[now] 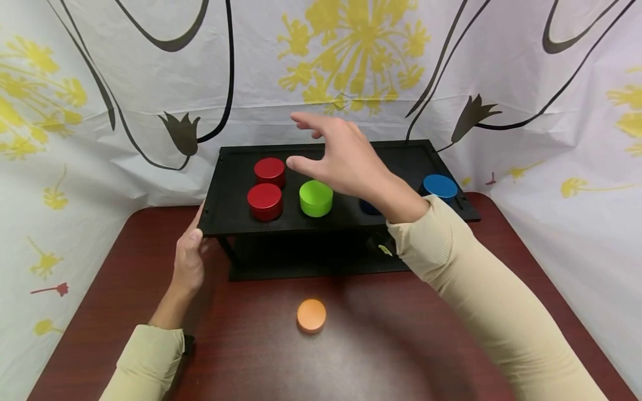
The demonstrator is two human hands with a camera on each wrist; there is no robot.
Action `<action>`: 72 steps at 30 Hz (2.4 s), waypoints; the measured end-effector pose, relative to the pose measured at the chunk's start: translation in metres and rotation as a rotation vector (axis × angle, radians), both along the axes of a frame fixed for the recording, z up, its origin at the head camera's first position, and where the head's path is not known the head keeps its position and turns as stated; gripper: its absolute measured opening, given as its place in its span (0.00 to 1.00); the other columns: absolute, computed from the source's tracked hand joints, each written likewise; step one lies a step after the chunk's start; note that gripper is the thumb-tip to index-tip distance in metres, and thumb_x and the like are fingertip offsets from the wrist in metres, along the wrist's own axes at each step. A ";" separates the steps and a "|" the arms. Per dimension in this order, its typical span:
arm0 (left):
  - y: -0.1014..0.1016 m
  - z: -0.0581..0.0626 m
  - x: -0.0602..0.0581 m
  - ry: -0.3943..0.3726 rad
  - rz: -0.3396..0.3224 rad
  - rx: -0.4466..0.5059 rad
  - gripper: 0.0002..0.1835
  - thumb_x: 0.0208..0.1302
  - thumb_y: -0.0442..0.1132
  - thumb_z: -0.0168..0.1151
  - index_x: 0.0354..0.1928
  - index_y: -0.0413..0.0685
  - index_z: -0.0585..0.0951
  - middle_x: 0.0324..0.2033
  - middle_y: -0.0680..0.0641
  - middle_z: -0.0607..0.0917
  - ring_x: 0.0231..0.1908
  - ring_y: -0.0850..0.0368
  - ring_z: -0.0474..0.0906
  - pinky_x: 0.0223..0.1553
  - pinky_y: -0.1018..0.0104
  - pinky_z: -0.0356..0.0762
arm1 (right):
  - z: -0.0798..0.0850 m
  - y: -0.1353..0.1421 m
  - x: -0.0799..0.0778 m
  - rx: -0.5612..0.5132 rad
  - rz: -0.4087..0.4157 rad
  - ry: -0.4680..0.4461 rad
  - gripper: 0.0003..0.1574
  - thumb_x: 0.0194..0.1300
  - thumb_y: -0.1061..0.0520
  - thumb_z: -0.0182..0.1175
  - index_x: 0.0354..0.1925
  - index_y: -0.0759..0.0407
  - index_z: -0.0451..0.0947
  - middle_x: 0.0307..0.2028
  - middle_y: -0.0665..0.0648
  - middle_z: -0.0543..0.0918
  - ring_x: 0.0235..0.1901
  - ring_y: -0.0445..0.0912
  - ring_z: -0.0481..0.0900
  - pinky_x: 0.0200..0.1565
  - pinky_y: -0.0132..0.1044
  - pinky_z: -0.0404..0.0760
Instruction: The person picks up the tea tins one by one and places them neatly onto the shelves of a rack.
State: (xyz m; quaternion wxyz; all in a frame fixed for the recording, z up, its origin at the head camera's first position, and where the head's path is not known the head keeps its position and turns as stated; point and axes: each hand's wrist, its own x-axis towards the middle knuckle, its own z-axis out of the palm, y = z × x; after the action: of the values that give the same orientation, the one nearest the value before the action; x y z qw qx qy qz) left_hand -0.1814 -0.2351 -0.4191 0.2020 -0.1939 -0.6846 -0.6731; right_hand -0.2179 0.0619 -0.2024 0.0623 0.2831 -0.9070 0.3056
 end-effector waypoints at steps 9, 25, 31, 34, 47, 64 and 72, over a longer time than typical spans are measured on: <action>0.000 0.000 -0.002 -0.001 0.049 -0.066 0.29 0.75 0.46 0.34 0.75 0.54 0.64 0.73 0.47 0.65 0.67 0.55 0.65 0.56 0.73 0.68 | -0.002 0.023 0.025 -0.185 0.043 0.180 0.37 0.64 0.49 0.67 0.70 0.50 0.71 0.60 0.49 0.80 0.52 0.42 0.77 0.47 0.43 0.72; 0.000 0.000 0.000 -0.006 0.039 -0.044 0.29 0.75 0.46 0.35 0.75 0.51 0.64 0.73 0.46 0.65 0.66 0.57 0.67 0.55 0.74 0.69 | -0.041 0.054 0.073 -0.285 0.141 0.213 0.39 0.58 0.58 0.72 0.67 0.52 0.74 0.56 0.48 0.81 0.42 0.38 0.80 0.42 0.40 0.72; 0.002 0.000 0.000 -0.030 0.022 0.026 0.29 0.75 0.48 0.37 0.74 0.51 0.65 0.72 0.46 0.66 0.60 0.59 0.73 0.52 0.72 0.73 | -0.067 0.060 0.083 -0.242 0.190 0.154 0.39 0.58 0.57 0.73 0.67 0.53 0.74 0.56 0.49 0.82 0.39 0.37 0.80 0.41 0.40 0.75; 0.001 0.000 0.000 -0.020 0.034 -0.011 0.29 0.75 0.48 0.36 0.75 0.52 0.65 0.73 0.46 0.66 0.61 0.58 0.72 0.53 0.73 0.72 | -0.082 0.061 0.086 -0.238 0.215 0.126 0.38 0.57 0.56 0.73 0.66 0.54 0.75 0.55 0.48 0.82 0.38 0.38 0.80 0.40 0.40 0.76; 0.000 -0.001 -0.001 0.007 0.039 -0.044 0.29 0.75 0.47 0.34 0.75 0.51 0.64 0.73 0.46 0.64 0.68 0.55 0.65 0.58 0.73 0.67 | -0.144 0.059 0.096 -0.231 0.286 -0.071 0.38 0.60 0.53 0.72 0.67 0.52 0.73 0.52 0.47 0.81 0.30 0.38 0.77 0.29 0.35 0.77; 0.002 0.000 0.001 -0.011 0.024 -0.004 0.29 0.75 0.46 0.35 0.75 0.49 0.65 0.73 0.46 0.66 0.62 0.58 0.71 0.55 0.73 0.71 | -0.210 0.052 0.095 0.018 0.264 -0.309 0.42 0.60 0.47 0.71 0.69 0.56 0.71 0.49 0.53 0.83 0.15 0.31 0.65 0.30 0.29 0.70; 0.001 0.000 0.000 0.009 0.035 -0.049 0.29 0.75 0.47 0.33 0.75 0.52 0.64 0.73 0.46 0.64 0.66 0.55 0.67 0.57 0.73 0.68 | -0.225 0.045 0.093 0.083 0.270 -0.260 0.43 0.58 0.47 0.73 0.68 0.58 0.72 0.63 0.50 0.78 0.39 0.33 0.79 0.53 0.40 0.76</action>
State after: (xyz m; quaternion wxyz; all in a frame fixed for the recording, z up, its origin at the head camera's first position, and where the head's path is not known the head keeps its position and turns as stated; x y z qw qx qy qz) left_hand -0.1815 -0.2340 -0.4195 0.2121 -0.1896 -0.7032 -0.6516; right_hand -0.1245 0.1072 -0.4269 -0.1086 0.3627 -0.8729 0.3076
